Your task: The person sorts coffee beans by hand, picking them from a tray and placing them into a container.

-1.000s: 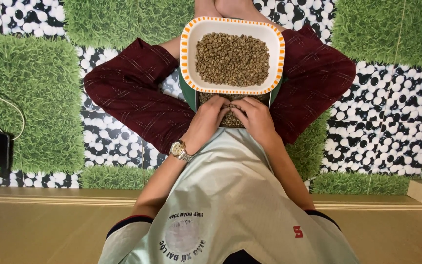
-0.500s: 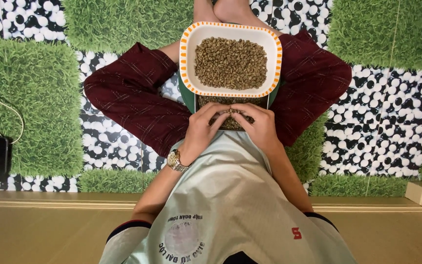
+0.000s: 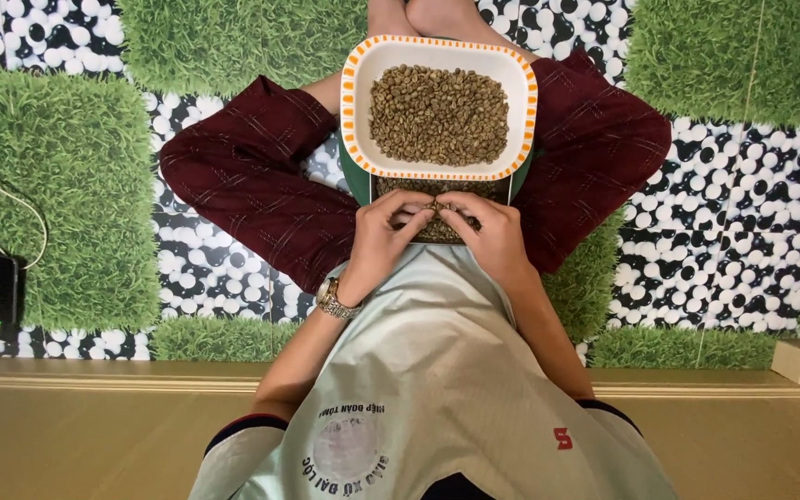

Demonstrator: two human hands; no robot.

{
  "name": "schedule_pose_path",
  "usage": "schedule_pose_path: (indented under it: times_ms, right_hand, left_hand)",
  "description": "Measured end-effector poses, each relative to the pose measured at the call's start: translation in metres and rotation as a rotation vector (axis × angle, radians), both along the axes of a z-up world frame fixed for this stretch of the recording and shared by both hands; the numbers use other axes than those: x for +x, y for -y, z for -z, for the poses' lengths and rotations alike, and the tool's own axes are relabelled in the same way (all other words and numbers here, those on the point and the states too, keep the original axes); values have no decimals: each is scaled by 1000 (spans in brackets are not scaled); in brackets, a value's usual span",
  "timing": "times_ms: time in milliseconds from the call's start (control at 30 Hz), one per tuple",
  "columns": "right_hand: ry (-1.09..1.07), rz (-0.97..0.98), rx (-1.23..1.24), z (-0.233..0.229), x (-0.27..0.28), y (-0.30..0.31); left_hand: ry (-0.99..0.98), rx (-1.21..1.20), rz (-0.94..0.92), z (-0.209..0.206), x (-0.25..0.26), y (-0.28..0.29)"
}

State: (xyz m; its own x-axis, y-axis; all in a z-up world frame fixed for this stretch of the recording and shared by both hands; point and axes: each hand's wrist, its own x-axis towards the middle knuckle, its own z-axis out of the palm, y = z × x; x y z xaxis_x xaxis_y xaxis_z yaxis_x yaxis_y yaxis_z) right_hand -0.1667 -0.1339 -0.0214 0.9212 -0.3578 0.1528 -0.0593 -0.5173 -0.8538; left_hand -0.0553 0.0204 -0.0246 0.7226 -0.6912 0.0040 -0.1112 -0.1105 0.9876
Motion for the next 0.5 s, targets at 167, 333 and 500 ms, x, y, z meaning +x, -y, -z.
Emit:
schedule_pose_path:
  times_ms: [167, 333, 500]
  right_hand:
    - [-4, 12, -7, 2, 1, -1]
    - [2, 22, 8, 3, 1, 0]
    - [19, 35, 20, 3, 2, -2]
  left_hand:
    - [37, 24, 14, -5, 1, 1]
    - [47, 17, 29, -8, 2, 0]
    - [31, 12, 16, -6, 1, 0]
